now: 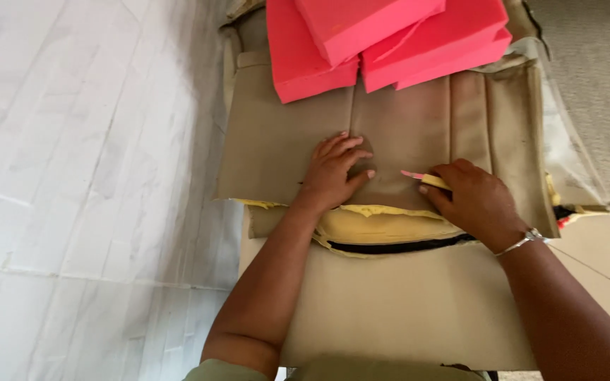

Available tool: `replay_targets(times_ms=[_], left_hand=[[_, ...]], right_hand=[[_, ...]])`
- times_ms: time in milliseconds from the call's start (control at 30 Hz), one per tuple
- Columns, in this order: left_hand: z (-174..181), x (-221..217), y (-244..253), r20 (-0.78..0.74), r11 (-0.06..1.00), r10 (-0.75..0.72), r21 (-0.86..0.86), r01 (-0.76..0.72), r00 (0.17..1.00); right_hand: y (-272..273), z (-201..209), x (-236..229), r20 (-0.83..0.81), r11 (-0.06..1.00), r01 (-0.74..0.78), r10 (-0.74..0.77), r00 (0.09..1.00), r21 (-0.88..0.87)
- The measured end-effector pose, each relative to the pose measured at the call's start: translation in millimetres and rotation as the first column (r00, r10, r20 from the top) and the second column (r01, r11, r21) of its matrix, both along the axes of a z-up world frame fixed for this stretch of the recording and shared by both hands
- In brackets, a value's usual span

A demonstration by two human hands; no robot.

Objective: Trimming foam padding with a blade and fitting it into a leather cover

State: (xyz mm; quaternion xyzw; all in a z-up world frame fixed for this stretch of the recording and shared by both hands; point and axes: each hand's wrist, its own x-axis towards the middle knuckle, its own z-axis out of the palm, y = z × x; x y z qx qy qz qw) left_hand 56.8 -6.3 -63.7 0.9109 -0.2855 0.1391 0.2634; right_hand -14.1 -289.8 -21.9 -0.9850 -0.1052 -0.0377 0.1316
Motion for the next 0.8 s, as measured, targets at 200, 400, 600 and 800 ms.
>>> replay_targets(times_ms=[200, 400, 600, 800], left_hand=[[-7.4, 3.8, -0.3, 0.0, 0.999, 0.036, 0.041, -0.036, 0.999], [-6.5, -0.1, 0.9, 0.021, 0.997, 0.05, 0.061, -0.051, 0.999], [-9.0, 1.7, 0.0, 0.027, 0.996, 0.067, 0.05, -0.068, 0.997], [33.0, -15.3, 3.7, -0.023, 0.993, -0.077, -0.096, 0.075, 0.997]], right_hand=[[-3.7, -7.8, -2.0, 0.144, 0.989, -0.051, 0.071, 0.987, -0.138], [-0.4, -0.1, -6.6, 0.182, 0.989, -0.078, 0.1, 0.978, -0.124], [-1.5, -1.8, -4.5, 0.147, 0.991, -0.053, 0.072, 0.987, -0.126], [1.1, 13.1, -20.5, 0.259, 0.993, -0.066, 0.089, 0.962, -0.095]])
